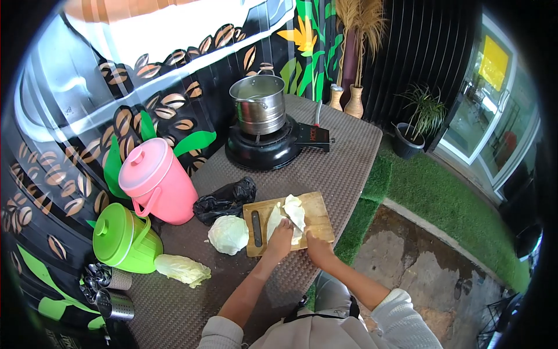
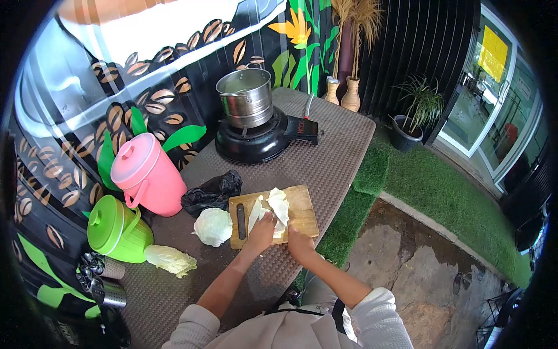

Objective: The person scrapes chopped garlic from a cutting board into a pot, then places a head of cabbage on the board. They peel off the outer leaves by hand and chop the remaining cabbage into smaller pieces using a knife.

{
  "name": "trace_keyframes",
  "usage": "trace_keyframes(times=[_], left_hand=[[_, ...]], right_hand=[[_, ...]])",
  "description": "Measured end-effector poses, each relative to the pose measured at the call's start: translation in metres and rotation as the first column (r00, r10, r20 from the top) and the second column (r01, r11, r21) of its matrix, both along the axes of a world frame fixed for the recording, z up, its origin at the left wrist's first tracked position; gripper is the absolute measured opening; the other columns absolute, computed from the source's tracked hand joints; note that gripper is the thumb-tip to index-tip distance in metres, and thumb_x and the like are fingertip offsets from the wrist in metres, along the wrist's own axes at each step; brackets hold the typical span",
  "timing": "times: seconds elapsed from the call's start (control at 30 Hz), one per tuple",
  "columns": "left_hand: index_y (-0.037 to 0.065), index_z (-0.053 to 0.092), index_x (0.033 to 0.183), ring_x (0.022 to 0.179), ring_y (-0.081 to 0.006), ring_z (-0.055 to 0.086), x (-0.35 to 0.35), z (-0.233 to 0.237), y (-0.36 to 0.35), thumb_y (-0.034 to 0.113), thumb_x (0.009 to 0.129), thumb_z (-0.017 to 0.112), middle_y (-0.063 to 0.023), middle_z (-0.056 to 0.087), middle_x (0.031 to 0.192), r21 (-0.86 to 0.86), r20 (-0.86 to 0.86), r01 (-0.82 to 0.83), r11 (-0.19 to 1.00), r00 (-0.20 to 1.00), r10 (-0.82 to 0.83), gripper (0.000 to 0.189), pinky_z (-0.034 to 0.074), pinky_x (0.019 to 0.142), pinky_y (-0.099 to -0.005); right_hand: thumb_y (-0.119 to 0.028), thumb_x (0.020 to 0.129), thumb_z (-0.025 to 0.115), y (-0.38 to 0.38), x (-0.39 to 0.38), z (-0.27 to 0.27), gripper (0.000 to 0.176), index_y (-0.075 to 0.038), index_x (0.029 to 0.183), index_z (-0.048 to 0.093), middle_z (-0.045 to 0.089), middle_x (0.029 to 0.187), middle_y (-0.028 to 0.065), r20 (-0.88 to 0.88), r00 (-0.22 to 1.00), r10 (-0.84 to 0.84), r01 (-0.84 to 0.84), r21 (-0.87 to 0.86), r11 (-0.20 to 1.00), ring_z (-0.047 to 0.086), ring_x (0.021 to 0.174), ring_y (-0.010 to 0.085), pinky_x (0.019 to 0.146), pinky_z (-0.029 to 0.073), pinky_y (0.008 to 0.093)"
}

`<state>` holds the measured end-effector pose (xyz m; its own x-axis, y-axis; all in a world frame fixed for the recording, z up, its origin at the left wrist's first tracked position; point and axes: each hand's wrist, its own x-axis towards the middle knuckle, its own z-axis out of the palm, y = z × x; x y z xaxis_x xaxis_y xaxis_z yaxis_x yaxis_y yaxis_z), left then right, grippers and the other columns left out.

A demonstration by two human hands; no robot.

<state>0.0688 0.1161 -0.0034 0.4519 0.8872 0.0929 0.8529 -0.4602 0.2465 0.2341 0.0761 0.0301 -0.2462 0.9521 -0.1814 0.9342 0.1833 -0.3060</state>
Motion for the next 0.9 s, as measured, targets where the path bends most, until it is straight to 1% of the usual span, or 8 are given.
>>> trace_keyframes(times=[0.07, 0.13, 0.33, 0.5, 0.6, 0.67, 0.73, 0.9], left_hand=[[-0.011, 0.054, 0.118, 0.127, -0.0387, 0.043, -0.002, 0.009, -0.006, 0.003, 0.082, 0.052, -0.0283, 0.051, 0.129, 0.059, 0.041, 0.012, 0.998, 0.999, -0.015, 0.038, 0.037, 0.105, -0.0421], [-0.010, 0.054, 0.119, 0.127, -0.0380, 0.043, -0.002, 0.001, -0.006, 0.004, 0.083, 0.052, -0.0276, 0.051, 0.130, 0.056, 0.087, 0.003, 0.998, 0.996, -0.008, 0.038, 0.036, 0.105, -0.0436], [-0.003, 0.054, 0.125, 0.130, -0.0354, 0.042, -0.011, -0.005, -0.006, 0.017, 0.089, 0.056, -0.0236, 0.048, 0.136, 0.035, 0.084, -0.008, 0.999, 0.996, 0.005, 0.041, 0.031, 0.107, -0.0534], [-0.002, 0.053, 0.127, 0.131, -0.0355, 0.040, -0.029, 0.008, -0.031, 0.040, 0.083, 0.067, -0.0215, 0.046, 0.138, 0.087, 0.317, -0.009, 0.996, 0.948, -0.019, 0.063, 0.027, 0.109, -0.0523], [-0.001, 0.054, 0.126, 0.130, -0.0358, 0.041, -0.035, 0.018, -0.047, 0.044, 0.078, 0.070, -0.0209, 0.046, 0.138, 0.104, 0.271, -0.053, 0.993, 0.962, 0.023, 0.068, 0.027, 0.109, -0.0542], [-0.001, 0.057, 0.123, 0.129, -0.0352, 0.042, -0.043, 0.016, -0.045, 0.030, 0.083, 0.066, -0.0205, 0.048, 0.136, 0.098, 0.232, -0.058, 0.994, 0.972, 0.034, 0.053, 0.030, 0.110, -0.0488], [-0.002, 0.060, 0.118, 0.123, -0.0371, 0.047, -0.051, 0.005, -0.038, 0.012, 0.084, 0.059, -0.0223, 0.056, 0.125, 0.093, 0.516, -0.074, 0.993, 0.856, 0.015, 0.036, 0.036, 0.105, -0.0435], [-0.005, 0.061, 0.107, 0.100, -0.0404, 0.058, -0.046, 0.042, -0.035, -0.003, 0.082, 0.051, -0.0239, 0.063, 0.103, 0.144, 0.656, -0.301, 0.943, 0.742, 0.137, 0.027, 0.047, 0.087, -0.0422]], right_hand=[[-0.004, 0.085, 0.052, -0.013, 0.000, -0.020, 0.028, -0.003, 0.110, 0.039, 0.067, 0.084, 0.0212, 0.008, 1.000, -0.030, 0.030, 0.019, 0.999, 0.068, 0.081, 0.0379, 0.068, 0.055, 0.0470], [-0.005, 0.085, 0.052, -0.014, -0.003, -0.049, 0.026, -0.003, 0.108, 0.040, 0.066, 0.082, 0.0214, 0.015, 0.998, -0.068, 0.061, 0.273, 0.960, 0.068, 0.081, 0.0394, 0.068, 0.054, 0.0489], [-0.011, 0.091, 0.048, 0.012, -0.003, 0.004, 0.020, -0.001, 0.106, 0.041, 0.066, 0.091, 0.0241, -0.089, 0.996, -0.015, 0.012, -0.040, 0.999, 0.067, 0.084, 0.0396, 0.069, 0.054, 0.0476], [-0.010, 0.086, 0.053, -0.009, 0.015, -0.015, 0.029, 0.002, 0.110, 0.040, 0.064, 0.086, 0.0285, -0.159, 0.986, -0.044, 0.037, -0.048, 0.998, 0.063, 0.084, 0.0471, 0.071, 0.051, 0.0532], [-0.013, 0.088, 0.053, -0.008, 0.024, -0.013, 0.029, 0.002, 0.109, 0.041, 0.062, 0.086, 0.0307, -0.328, 0.945, 0.013, -0.021, -0.021, 1.000, 0.060, 0.084, 0.0499, 0.072, 0.048, 0.0538], [-0.015, 0.089, 0.053, -0.007, 0.018, -0.007, 0.028, 0.002, 0.108, 0.042, 0.061, 0.085, 0.0314, -0.436, 0.896, 0.079, -0.081, 0.014, 0.997, 0.059, 0.083, 0.0508, 0.072, 0.047, 0.0540], [-0.020, 0.090, 0.055, -0.008, 0.003, 0.015, 0.027, 0.001, 0.103, 0.043, 0.061, 0.084, 0.0303, -0.661, 0.750, 0.025, 0.127, 0.181, 0.975, 0.059, 0.083, 0.0494, 0.070, 0.044, 0.0543], [-0.021, 0.091, 0.057, 0.007, 0.001, 0.014, 0.025, 0.000, 0.098, 0.045, 0.059, 0.080, 0.0275, -0.677, 0.733, -0.073, 0.249, 0.166, 0.954, 0.059, 0.079, 0.0475, 0.066, 0.043, 0.0527]])
